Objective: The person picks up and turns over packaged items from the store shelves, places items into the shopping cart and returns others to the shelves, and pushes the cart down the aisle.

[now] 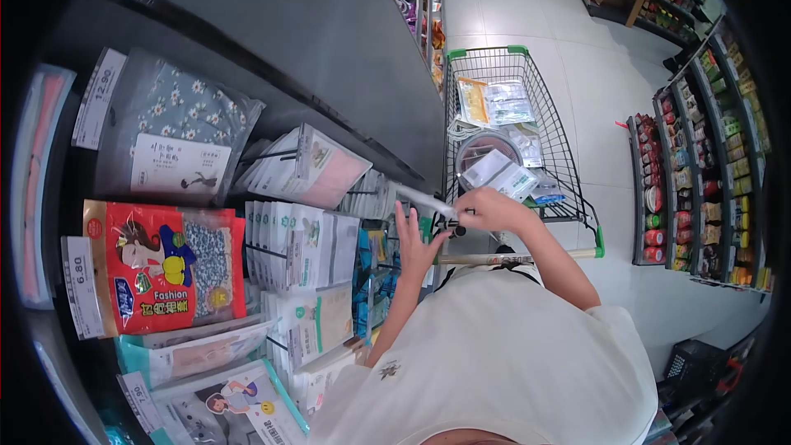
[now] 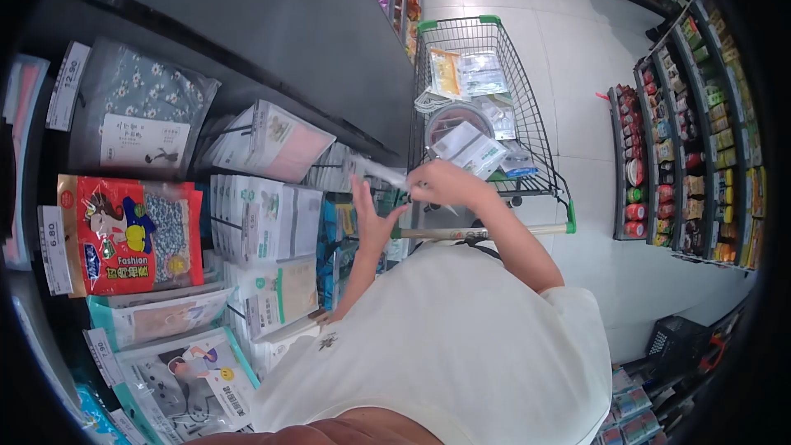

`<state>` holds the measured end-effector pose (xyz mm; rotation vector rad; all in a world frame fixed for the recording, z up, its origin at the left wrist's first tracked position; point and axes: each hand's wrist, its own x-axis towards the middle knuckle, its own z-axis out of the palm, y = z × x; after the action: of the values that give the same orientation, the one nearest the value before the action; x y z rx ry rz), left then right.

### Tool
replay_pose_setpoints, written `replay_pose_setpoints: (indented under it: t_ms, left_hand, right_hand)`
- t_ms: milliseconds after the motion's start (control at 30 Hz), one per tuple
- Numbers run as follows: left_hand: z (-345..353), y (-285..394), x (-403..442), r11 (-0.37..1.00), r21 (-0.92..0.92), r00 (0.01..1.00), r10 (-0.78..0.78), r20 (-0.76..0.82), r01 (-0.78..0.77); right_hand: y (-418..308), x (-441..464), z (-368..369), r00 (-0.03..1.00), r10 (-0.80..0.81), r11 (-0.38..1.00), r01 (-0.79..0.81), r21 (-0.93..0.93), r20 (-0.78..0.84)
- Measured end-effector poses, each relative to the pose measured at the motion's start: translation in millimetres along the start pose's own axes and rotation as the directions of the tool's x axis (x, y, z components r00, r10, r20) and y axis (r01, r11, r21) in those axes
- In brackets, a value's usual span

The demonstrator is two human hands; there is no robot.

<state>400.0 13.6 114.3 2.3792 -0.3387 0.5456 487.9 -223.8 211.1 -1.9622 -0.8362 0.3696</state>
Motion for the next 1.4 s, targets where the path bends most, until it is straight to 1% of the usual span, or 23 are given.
replay_pose_setpoints:
  t_ms: [33, 100, 133, 167, 233, 300, 367, 400, 433, 500, 567, 633, 700, 767, 800, 867, 900, 1000, 1100, 1233, 1300, 1333, 1400]
  left_hand:
    - [-9, 3, 6, 0.996, 0.046, 0.995, 0.074, -0.061, -0.071]
    - [-38, 15, 17, 0.982, 0.127, 0.988, 0.149, -0.044, -0.142]
    - [-55, 28, 26, 0.988, 0.067, 0.988, 0.141, -0.068, -0.136]
    - [-64, 25, 23, 0.99, 0.082, 0.988, 0.123, -0.096, -0.115]
    - [-82, 24, 16, 0.998, -0.064, 1.0, 0.021, 0.0, -0.021]
    - [-95, 34, 9, 0.999, -0.041, 0.991, -0.015, -0.134, 0.01]
    - [-108, 39, -5, 0.965, -0.175, 0.98, -0.191, 0.051, 0.197]
    - [-116, 45, -9, 0.929, -0.17, 0.942, -0.307, 0.133, 0.327]
    - [-122, 52, -11, 0.92, -0.183, 0.938, -0.336, 0.085, 0.346]
    - [-131, 61, -13, 0.84, -0.247, 0.876, -0.458, 0.151, 0.482]
    - [-129, 58, -21, 0.845, -0.28, 0.887, -0.456, 0.066, 0.456]
    - [-127, 53, -29, 0.908, -0.265, 0.934, -0.351, -0.059, 0.325]
    - [-129, 49, -35, 0.911, -0.239, 0.929, -0.363, -0.075, 0.336]
    - [-130, 43, -42, 0.909, -0.159, 0.911, -0.402, -0.092, 0.385]
    - [-133, 41, -45, 0.905, -0.163, 0.905, -0.412, -0.103, 0.393]
    - [-138, 39, -48, 0.871, -0.224, 0.844, -0.483, -0.234, 0.437]
    - [-141, 38, -50, 0.866, -0.231, 0.838, -0.492, -0.236, 0.443]
    - [-151, 41, -56, 0.586, -0.516, 0.585, -0.789, -0.189, 0.625]
    - [-145, 23, -69, 0.566, -0.579, 0.554, -0.802, -0.224, 0.586]
    - [-151, 19, -69, 0.607, -0.64, 0.63, -0.739, -0.237, 0.471]
    - [-154, 14, -71, 0.558, -0.55, 0.572, -0.803, -0.168, 0.622]
    - [-156, 13, -68, 0.564, -0.547, 0.577, -0.799, -0.172, 0.619]
    - [-158, 15, -62, 0.678, -0.563, 0.657, -0.697, -0.287, 0.473]
  right_hand:
    - [-13, 2, 5, 1.0, -0.01, 1.0, 0.01, -0.002, 0.014]
    - [-38, 4, 17, 0.974, -0.17, 0.982, 0.181, -0.061, 0.152]
    - [-49, 5, 24, 0.972, -0.201, 0.963, 0.219, -0.16, 0.124]
    - [-55, 8, 24, 0.963, -0.22, 0.956, 0.245, -0.161, 0.155]
    - [-66, 15, 24, 0.957, -0.252, 0.921, 0.282, -0.268, 0.142]
    - [-74, 23, 23, 0.931, -0.293, 0.891, 0.348, -0.292, 0.217]
    - [-80, 30, 29, 0.911, -0.388, 0.859, 0.413, -0.302, 0.14]
    - [-87, 33, 30, 0.904, -0.391, 0.848, 0.428, -0.313, 0.177]
    - [-92, 36, 33, 0.884, -0.407, 0.829, 0.463, -0.314, 0.229]
    - [-101, 42, 40, 0.843, -0.488, 0.79, 0.537, -0.297, 0.226]
    - [-111, 47, 46, 0.816, -0.486, 0.77, 0.569, -0.288, 0.313]
    - [-118, 53, 52, 0.811, -0.501, 0.778, 0.575, -0.252, 0.303]
    - [-115, 61, 58, 0.78, -0.524, 0.748, 0.614, -0.253, 0.342]
    - [-114, 68, 64, 0.832, -0.468, 0.765, 0.55, -0.336, 0.297]
    - [-114, 71, 68, 0.826, -0.47, 0.76, 0.558, -0.332, 0.312]
    - [-115, 79, 75, 0.85, -0.488, 0.723, 0.522, -0.453, 0.2]
    - [-116, 82, 79, 0.849, -0.484, 0.723, 0.524, -0.451, 0.21]
    - [-111, 84, 90, 0.87, -0.423, 0.759, 0.492, -0.425, 0.252]
    - [-104, 82, 106, 0.859, -0.427, 0.726, 0.512, -0.46, 0.281]
    - [-105, 83, 116, 0.86, -0.435, 0.751, 0.51, -0.419, 0.267]
    - [-106, 86, 118, 0.851, -0.447, 0.739, 0.524, -0.422, 0.274]
    - [-107, 87, 119, 0.846, -0.447, 0.74, 0.532, -0.412, 0.289]
    - [-106, 89, 122, 0.829, -0.462, 0.735, 0.557, -0.387, 0.316]
